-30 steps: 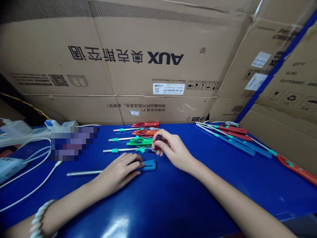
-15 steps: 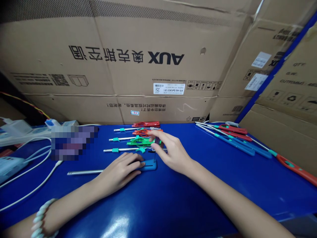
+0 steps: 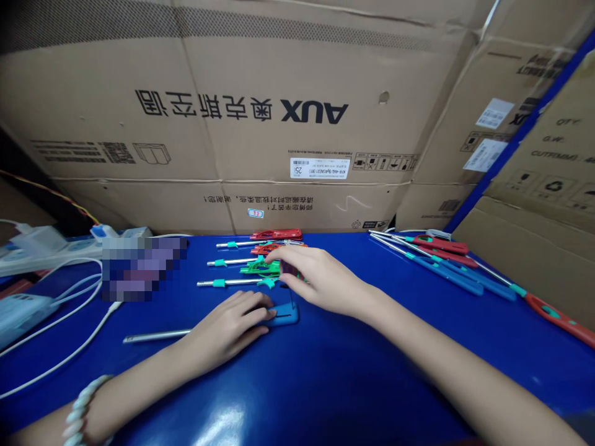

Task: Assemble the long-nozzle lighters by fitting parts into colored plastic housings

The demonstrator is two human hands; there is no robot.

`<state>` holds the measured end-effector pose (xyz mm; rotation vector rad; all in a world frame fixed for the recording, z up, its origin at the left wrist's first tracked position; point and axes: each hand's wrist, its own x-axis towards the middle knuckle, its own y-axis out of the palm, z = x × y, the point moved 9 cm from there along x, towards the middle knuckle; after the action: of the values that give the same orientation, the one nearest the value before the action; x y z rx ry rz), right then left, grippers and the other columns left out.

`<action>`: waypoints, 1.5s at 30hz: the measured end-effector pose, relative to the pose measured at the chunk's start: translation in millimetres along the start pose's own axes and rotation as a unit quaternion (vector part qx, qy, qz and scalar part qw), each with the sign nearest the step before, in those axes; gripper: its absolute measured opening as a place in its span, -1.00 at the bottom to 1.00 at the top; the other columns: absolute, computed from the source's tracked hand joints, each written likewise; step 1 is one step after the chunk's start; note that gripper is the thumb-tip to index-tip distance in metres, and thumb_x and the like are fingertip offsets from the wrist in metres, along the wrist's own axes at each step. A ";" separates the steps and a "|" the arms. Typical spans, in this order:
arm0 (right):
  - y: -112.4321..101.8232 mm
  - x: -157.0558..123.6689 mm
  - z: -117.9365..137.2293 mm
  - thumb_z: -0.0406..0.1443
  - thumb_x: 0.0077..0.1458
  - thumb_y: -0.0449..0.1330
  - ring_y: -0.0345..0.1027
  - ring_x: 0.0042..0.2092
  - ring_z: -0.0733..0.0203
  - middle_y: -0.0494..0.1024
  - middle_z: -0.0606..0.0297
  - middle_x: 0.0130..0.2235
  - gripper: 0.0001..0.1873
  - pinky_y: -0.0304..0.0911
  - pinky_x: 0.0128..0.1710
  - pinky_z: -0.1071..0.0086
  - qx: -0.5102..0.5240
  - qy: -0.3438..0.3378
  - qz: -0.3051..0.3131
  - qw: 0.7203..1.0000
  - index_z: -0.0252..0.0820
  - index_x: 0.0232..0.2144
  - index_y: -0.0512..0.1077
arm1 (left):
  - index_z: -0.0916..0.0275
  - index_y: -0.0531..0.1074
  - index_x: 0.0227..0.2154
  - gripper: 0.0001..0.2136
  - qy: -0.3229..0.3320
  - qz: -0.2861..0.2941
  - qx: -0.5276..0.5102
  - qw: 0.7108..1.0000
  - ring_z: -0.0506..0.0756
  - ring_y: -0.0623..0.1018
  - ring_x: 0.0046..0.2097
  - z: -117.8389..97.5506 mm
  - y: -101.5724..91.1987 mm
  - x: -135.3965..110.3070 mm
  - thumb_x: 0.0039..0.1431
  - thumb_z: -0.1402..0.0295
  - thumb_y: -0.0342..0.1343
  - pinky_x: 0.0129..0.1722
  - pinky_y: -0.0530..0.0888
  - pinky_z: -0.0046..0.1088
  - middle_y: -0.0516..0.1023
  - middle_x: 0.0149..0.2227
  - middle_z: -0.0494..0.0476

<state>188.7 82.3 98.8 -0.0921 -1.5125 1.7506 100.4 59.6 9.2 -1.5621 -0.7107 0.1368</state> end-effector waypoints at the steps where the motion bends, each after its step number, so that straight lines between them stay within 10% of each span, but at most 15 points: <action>1: 0.3 1.9 -0.6 -0.33 0.22 0.08 0.42 -0.23 0.18 0.52 0.18 -0.20 -0.83 0.33 -0.24 0.33 -0.021 -0.001 -0.002 1.000 -0.22 -0.13 0.36 | 0.25 0.35 -0.15 -0.88 0.000 0.001 -0.002 1.000 0.12 0.44 -0.16 0.3 0.3 -0.1 0.29 0.44 -0.02 -0.15 0.40 -0.32 0.40 -0.14 0.16; 39: 0.1 -11.3 5.7 -0.38 0.27 -0.04 0.31 0.08 0.10 0.46 0.10 0.00 -0.67 0.28 0.04 0.19 0.018 -0.023 -0.049 0.998 -0.21 0.05 0.30 | 0.25 0.35 -0.13 -0.87 0.000 0.004 -0.008 1.000 0.12 0.44 -0.15 -1.3 -2.5 0.9 0.31 0.41 -0.03 -0.14 0.41 -0.31 0.41 -0.14 0.17; 45: -3.1 -11.9 0.3 -0.33 0.24 0.05 0.42 -0.19 0.15 0.51 0.15 -0.22 -0.83 0.36 -0.19 0.30 0.021 -0.009 -0.083 0.996 -0.21 -0.14 0.37 | 0.23 0.35 -0.14 -0.87 0.003 -0.006 -0.006 1.000 0.11 0.44 -0.16 -2.6 -5.5 1.2 0.32 0.41 -0.06 -0.14 0.42 -0.33 0.42 -0.15 0.16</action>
<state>198.1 74.9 96.4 0.0692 -1.4525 1.6520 100.7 57.7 15.0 -1.5696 -0.7166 0.1192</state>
